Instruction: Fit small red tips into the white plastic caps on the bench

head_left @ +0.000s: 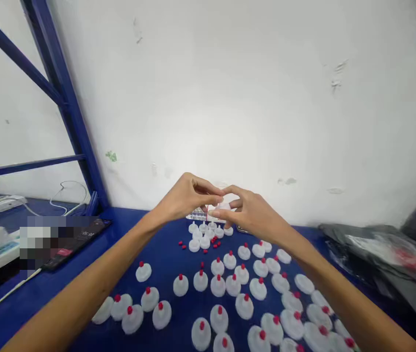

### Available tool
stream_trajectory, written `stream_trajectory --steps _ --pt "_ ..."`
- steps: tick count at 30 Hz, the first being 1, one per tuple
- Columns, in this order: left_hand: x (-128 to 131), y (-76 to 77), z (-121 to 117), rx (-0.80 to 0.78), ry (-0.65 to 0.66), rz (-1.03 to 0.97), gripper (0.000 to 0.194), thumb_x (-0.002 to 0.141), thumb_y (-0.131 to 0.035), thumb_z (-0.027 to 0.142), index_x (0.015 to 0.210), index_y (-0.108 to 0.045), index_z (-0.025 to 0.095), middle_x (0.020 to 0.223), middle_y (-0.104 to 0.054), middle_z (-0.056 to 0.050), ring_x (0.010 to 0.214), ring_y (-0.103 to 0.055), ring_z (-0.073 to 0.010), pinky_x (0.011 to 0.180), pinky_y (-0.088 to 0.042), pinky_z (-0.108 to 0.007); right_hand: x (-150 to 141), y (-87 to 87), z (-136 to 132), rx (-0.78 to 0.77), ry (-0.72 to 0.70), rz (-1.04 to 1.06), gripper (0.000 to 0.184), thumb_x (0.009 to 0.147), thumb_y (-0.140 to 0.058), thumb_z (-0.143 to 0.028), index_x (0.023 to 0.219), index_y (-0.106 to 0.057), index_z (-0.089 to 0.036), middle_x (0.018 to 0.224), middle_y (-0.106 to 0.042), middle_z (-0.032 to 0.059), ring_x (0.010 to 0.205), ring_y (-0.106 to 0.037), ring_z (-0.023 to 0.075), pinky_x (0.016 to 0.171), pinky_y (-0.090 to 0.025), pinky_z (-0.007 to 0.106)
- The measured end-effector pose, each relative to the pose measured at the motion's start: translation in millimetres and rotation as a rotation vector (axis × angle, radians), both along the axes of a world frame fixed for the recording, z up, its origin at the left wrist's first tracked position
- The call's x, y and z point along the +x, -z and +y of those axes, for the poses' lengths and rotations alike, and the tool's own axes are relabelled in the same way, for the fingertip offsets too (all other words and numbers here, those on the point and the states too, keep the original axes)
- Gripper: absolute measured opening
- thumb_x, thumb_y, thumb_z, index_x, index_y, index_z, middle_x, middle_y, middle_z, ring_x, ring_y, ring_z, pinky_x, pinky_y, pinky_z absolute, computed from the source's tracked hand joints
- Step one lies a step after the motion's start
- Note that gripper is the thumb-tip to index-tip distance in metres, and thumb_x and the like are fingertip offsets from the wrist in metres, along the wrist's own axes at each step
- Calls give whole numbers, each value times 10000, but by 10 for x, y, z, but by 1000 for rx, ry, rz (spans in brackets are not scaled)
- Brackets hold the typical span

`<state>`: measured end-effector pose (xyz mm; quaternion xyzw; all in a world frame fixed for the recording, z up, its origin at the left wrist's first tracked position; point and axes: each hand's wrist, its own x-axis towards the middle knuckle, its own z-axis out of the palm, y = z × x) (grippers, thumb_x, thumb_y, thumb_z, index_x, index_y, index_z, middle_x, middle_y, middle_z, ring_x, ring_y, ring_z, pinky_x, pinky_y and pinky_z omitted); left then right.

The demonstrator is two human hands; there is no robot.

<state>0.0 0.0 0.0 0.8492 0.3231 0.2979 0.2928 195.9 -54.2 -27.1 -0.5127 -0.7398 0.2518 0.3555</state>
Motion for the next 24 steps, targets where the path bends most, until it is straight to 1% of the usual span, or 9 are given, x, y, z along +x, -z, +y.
stream_trajectory --steps 2,4,8,11,14,16,18,21,24 --pt "-115 -14 89 -32 -3 64 265 817 -708 330 975 -795 137 814 -778 -61 723 -683 -160 628 -525 -245 21 42 47 -37 -24 -1 508 883 -653 -631 1256 -591 -292 913 -796 39 701 -738 193 541 -502 256" --pt "-210 -2 173 -77 -2 158 202 770 -734 272 899 -796 130 734 -767 -56 676 -687 -171 608 -528 -257 48 87 96 -39 -14 -50 447 925 -602 -604 1221 -631 -271 983 -794 63 732 -744 200 557 -513 269" --pt "-280 118 282 -204 11 431 89 666 -730 107 741 -771 132 638 -749 -43 631 -708 -198 573 -531 -267 96 185 182 53 93 -268 324 977 -539 -474 987 -734 -216 933 -797 79 755 -743 212 623 -512 300" --pt "-220 240 268 -278 13 626 123 631 -717 22 660 -727 141 654 -751 -33 661 -732 -215 574 -539 -269 69 265 217 89 113 -356 258 970 -557 -377 979 -749 -205 874 -798 72 768 -736 224 673 -508 325" --pt "-111 329 175 -323 15 799 118 714 -773 71 668 -688 139 664 -724 -6 684 -727 -191 611 -559 -272 -26 377 247 105 54 -394 180 950 -594 -303 947 -751 -215 827 -794 37 777 -733 209 680 -501 302" --pt "-35 366 100 -341 17 912 122 839 -769 188 769 -688 130 747 -717 0 720 -712 -161 662 -582 -289 -109 480 271 121 10 -425 133 939 -623 -275 953 -746 -227 849 -796 18 802 -733 197 694 -497 286" --pt "32 394 36 -351 18 1002 169 936 -703 285 897 -687 122 866 -716 -14 773 -701 -151 708 -598 -316 -186 600 296 146 -18 -463 123 936 -643 -257 1008 -740 -233 910 -797 22 852 -730 200 727 -490 285" --pt "97 426 -12 -363 27 1078 193 967 -666 315 995 -682 125 957 -713 -30 816 -698 -158 729 -602 -326 -257 767 326 185 -34 -537 170 917 -669 -212 1075 -730 -218 1001 -786 70 928 -721 236 744 -463 300" --pt "111 442 -7 -372 38 1094 174 956 -680 297 939 -683 124 905 -714 -20 786 -695 -149 722 -599 -322 -266 862 345 196 -37 -604 137 907 -671 -200 1019 -749 -206 964 -779 94 933 -718 268 702 -427 307"
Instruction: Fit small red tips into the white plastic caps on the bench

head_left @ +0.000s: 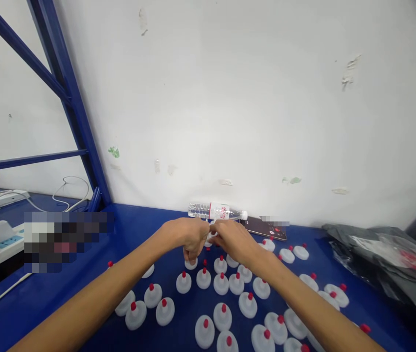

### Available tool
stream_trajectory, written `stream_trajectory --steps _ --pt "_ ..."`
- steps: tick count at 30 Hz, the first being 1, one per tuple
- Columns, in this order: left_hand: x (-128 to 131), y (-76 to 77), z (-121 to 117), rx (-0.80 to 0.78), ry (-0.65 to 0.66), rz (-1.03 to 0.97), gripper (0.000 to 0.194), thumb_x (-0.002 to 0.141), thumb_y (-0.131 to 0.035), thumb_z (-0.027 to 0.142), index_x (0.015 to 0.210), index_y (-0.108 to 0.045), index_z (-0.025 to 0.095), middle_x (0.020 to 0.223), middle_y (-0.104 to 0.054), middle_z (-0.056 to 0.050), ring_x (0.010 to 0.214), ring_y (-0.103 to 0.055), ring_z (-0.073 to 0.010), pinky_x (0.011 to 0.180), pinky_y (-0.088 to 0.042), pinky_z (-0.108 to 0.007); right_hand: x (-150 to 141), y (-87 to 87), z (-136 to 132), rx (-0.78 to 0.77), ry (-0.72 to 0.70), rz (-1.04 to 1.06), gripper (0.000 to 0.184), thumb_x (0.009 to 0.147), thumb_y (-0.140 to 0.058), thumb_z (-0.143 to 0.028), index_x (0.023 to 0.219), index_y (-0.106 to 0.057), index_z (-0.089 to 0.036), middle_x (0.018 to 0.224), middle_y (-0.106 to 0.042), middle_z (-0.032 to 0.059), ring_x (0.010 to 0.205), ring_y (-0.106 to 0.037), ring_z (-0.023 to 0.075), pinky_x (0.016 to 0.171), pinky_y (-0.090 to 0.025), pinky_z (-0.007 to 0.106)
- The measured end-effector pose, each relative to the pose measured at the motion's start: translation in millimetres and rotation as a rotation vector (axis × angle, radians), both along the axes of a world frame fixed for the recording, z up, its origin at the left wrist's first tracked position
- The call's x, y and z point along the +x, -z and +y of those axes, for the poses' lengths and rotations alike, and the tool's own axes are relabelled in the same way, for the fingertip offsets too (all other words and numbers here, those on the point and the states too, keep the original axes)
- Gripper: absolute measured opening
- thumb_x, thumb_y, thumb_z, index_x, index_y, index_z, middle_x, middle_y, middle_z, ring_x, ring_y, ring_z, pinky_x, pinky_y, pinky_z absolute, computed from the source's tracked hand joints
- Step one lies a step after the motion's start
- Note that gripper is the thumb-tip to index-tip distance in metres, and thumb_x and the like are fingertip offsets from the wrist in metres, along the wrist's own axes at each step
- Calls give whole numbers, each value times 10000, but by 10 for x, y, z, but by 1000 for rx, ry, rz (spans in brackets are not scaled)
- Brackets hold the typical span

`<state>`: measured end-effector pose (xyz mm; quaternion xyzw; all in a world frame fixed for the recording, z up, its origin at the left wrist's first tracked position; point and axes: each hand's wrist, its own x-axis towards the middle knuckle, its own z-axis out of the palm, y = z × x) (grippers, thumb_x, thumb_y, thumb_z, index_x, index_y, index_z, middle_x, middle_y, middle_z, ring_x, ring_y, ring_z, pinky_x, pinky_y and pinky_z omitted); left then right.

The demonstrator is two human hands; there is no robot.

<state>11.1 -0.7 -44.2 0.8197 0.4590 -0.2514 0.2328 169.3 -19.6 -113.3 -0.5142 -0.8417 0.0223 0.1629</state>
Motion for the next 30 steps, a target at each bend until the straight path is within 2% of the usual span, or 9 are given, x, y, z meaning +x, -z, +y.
stream_trajectory --steps 4,6,14,19,23,26,28,30 --pt "-38 12 62 -19 -12 -87 192 772 -833 195 715 -659 136 707 -702 3 746 -718 -184 693 -580 -308 31 -12 14 -11 20 -32 112 906 -668 -228 842 -759 -220 769 -762 57 784 -716 250 613 -375 299" --pt "-61 24 101 -49 -23 -148 234 677 -878 179 668 -645 153 649 -704 5 729 -734 -209 664 -568 -291 48 -54 15 -11 34 -25 125 907 -671 -248 814 -751 -227 746 -760 40 753 -709 234 602 -368 292" --pt "-92 51 174 -130 -3 -217 306 569 -912 267 626 -624 181 623 -718 -6 692 -734 -223 632 -542 -284 96 -197 -15 -2 48 40 127 917 -648 -271 833 -741 -253 757 -765 -4 729 -687 189 614 -391 271" --pt "-75 87 191 -137 -8 -196 401 510 -934 255 716 -597 191 718 -736 12 666 -727 -200 597 -529 -263 132 -278 -31 16 71 61 103 888 -657 -239 806 -720 -238 791 -756 17 755 -685 201 637 -397 281" --pt "-105 64 210 -117 -24 -166 502 452 -958 227 797 -594 204 740 -728 24 615 -700 -184 551 -517 -256 200 -351 -43 44 90 104 57 923 -590 -242 899 -639 -226 829 -746 32 792 -680 210 663 -402 289" --pt "-220 -53 252 -70 -42 -160 471 537 -941 271 853 -596 214 693 -709 32 622 -691 -185 537 -507 -247 259 -400 -53 35 60 136 56 937 -552 -232 887 -576 -234 809 -725 15 753 -655 193 642 -386 283" --pt "-328 -126 320 -1 -66 -152 365 689 -871 302 924 -609 206 700 -702 26 645 -684 -176 546 -499 -243 290 -427 -63 21 29 155 86 954 -533 -230 870 -546 -237 782 -704 2 719 -632 179 627 -374 280" --pt "-427 -139 422 65 -96 -123 278 844 -766 307 1049 -627 180 807 -710 0 688 -677 -163 596 -530 -265 304 -445 -74 7 6 173 97 983 -505 -243 887 -520 -241 739 -670 -15 669 -598 166 609 -361 279"
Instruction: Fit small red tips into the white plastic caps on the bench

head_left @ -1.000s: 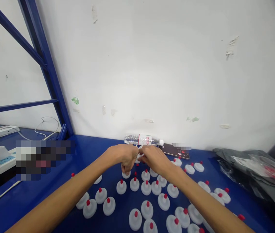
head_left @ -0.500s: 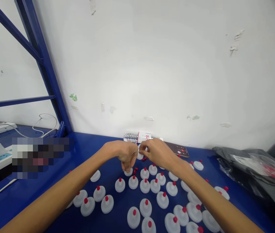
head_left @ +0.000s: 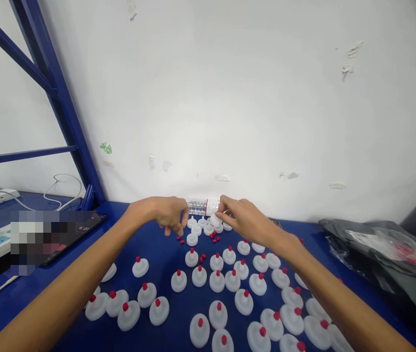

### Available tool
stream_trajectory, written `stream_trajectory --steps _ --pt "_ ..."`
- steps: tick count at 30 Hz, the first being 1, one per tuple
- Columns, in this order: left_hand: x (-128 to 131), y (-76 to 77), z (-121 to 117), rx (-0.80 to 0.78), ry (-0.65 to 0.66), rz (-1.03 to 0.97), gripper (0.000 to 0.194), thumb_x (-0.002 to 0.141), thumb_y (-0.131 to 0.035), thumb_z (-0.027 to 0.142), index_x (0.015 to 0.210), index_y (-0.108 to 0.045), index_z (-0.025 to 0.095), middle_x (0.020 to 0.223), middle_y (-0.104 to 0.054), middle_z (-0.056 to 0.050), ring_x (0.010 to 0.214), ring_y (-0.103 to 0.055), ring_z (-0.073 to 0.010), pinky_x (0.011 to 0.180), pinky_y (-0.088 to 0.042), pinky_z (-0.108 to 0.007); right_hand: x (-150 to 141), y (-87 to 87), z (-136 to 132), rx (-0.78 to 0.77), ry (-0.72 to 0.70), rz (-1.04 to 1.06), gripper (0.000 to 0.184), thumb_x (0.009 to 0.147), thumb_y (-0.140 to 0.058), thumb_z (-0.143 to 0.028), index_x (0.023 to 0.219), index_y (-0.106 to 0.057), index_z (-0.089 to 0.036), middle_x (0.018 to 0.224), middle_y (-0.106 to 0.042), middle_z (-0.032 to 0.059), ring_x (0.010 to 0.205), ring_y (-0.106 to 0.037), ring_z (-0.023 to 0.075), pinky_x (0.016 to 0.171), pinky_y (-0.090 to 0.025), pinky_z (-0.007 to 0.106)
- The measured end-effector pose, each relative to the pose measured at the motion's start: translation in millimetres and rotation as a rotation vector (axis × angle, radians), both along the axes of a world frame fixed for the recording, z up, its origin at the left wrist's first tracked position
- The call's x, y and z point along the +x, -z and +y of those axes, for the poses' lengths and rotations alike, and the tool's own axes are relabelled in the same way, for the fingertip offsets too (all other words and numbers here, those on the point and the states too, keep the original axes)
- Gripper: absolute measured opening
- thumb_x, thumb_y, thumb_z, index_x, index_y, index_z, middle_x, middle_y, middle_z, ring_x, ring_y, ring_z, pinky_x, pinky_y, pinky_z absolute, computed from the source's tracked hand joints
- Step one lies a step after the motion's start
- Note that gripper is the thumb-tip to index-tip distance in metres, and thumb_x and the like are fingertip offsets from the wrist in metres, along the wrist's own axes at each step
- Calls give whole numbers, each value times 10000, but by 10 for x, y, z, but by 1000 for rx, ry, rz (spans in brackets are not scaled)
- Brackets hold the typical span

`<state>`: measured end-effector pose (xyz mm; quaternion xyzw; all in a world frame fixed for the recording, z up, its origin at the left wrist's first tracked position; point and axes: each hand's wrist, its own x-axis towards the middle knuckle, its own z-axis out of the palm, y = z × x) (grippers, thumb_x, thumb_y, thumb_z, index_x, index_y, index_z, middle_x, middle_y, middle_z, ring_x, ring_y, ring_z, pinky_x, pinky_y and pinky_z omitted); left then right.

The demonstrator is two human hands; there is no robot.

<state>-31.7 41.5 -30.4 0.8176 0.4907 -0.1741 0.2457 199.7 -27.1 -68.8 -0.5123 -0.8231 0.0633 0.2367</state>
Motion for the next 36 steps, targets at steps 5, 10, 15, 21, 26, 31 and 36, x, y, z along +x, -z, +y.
stream_trajectory --steps 5,10,15,21,26,31,36 --pt "-72 244 246 -66 -53 106 321 982 -636 344 1241 -619 156 1176 -669 -84 952 -685 -200 810 -602 -395 -38 -2 -30 -62 -87 111 111 1037 -436 -302 950 -486 -254 709 -593 -46 629 -529 155 605 -358 278" --pt "33 439 278 -155 -14 108 348 978 -641 350 1269 -610 163 1233 -656 -95 1020 -677 -225 859 -593 -429 -108 -5 -63 -134 -161 180 95 1036 -437 -306 968 -472 -249 723 -568 -46 650 -528 158 615 -373 279" --pt "89 462 238 -153 19 149 346 975 -643 351 1265 -615 164 1257 -648 -99 1056 -668 -236 886 -583 -448 -139 -35 -83 -164 -169 247 120 1028 -466 -336 995 -533 -242 800 -645 -17 699 -590 159 663 -427 288" --pt "64 456 257 -135 38 128 345 976 -642 352 1264 -616 164 1252 -650 -99 1049 -670 -233 880 -585 -443 -138 -23 -58 -79 -113 215 267 1033 -458 -454 976 -615 -246 746 -657 -15 657 -571 159 623 -397 285" --pt "-30 338 278 -73 52 16 314 977 -643 353 1221 -632 155 1189 -672 -86 980 -683 -210 832 -597 -408 -143 -8 -39 -98 -124 243 341 1026 -442 -555 1098 -589 -255 765 -696 -15 637 -582 160 628 -412 287" --pt "-135 42 179 47 115 -244 163 946 -641 279 986 -697 132 932 -704 -49 830 -691 -172 723 -593 -311 -129 1 -32 -129 -186 258 351 967 -581 -538 1185 -539 -267 738 -674 -41 615 -572 153 612 -417 272" --pt "-74 -171 -13 96 196 -506 190 905 -607 299 966 -714 154 880 -736 -60 827 -713 -182 672 -569 -253 -126 -17 -38 -71 -154 218 477 913 -663 -527 1286 -519 -266 867 -686 8 663 -601 162 646 -464 289"
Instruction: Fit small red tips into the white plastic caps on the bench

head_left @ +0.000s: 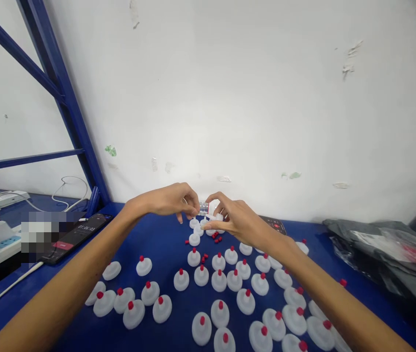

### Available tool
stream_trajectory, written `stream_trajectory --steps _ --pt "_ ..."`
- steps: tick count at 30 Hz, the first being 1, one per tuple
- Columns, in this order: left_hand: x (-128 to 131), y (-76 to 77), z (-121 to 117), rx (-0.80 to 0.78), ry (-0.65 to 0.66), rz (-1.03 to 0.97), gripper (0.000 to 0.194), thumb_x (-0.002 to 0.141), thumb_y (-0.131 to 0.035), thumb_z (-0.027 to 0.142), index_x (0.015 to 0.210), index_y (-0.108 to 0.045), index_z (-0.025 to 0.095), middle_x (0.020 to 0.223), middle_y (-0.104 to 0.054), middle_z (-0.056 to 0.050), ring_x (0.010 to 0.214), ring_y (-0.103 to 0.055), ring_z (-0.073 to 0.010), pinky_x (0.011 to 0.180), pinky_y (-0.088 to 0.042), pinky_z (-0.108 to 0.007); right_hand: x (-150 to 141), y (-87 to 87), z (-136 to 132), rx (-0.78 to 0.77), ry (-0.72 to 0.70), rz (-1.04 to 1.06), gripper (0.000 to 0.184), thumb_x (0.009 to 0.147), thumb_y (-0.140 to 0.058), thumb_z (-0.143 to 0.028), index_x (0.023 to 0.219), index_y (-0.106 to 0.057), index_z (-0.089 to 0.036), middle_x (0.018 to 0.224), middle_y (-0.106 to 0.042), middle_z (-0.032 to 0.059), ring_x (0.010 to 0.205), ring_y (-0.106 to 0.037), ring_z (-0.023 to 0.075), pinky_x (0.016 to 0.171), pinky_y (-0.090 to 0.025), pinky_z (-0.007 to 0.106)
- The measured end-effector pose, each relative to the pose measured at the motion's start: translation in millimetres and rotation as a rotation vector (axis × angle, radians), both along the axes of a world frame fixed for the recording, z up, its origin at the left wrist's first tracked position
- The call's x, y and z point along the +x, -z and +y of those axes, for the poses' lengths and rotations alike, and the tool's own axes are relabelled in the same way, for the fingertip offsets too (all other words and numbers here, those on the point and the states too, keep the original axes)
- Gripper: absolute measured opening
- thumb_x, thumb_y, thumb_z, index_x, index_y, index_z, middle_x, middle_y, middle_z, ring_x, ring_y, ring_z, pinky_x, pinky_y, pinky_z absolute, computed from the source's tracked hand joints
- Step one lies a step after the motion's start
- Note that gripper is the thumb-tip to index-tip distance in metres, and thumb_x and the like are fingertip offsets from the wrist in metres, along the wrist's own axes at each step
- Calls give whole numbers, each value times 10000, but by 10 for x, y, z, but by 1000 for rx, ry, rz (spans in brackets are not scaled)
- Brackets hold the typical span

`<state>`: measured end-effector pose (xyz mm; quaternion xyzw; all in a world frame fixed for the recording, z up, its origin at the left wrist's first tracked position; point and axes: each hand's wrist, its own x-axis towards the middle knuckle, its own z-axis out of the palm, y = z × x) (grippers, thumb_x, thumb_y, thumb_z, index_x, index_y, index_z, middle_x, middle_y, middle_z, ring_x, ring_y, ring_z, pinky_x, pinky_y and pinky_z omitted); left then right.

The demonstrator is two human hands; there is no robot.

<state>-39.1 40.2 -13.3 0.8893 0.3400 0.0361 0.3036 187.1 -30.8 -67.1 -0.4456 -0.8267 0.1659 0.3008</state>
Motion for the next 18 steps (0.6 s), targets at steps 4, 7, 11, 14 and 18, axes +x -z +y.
stream_trajectory --steps 4,7,11,14,18 --pt "84 -41 -91 45 35 -106 264 888 -653 401 953 -741 161 876 -747 -67 797 -689 -180 643 -546 -252 -10 -37 -19 23 12 10 462 936 -637 -521 1300 -505 -268 859 -689 4 655 -597 161 642 -450 289" --pt "128 -38 -124 74 52 -138 287 883 -668 426 947 -768 165 870 -753 -62 736 -660 -161 621 -526 -249 -19 -50 -29 32 16 16 451 939 -632 -528 1290 -501 -275 830 -680 -9 656 -594 164 634 -435 285" --pt "185 -24 -168 112 62 -143 246 866 -695 389 929 -800 175 847 -763 -50 684 -640 -143 608 -510 -240 -25 -41 -33 25 -10 45 443 931 -645 -525 1268 -505 -274 825 -686 -7 678 -611 174 636 -444 289" --pt "226 -24 -208 156 47 -142 223 855 -707 367 930 -805 181 855 -767 -45 694 -646 -142 611 -491 -237 -27 -38 -37 14 -2 79 479 913 -666 -527 1283 -493 -278 843 -696 -6 672 -628 173 624 -452 288" --pt "209 -65 -223 192 27 -93 249 869 -685 402 935 -794 188 868 -770 -40 700 -661 -145 619 -488 -239 -39 -53 -44 -21 3 147 567 894 -683 -541 1349 -461 -284 885 -726 3 697 -669 180 639 -486 291"
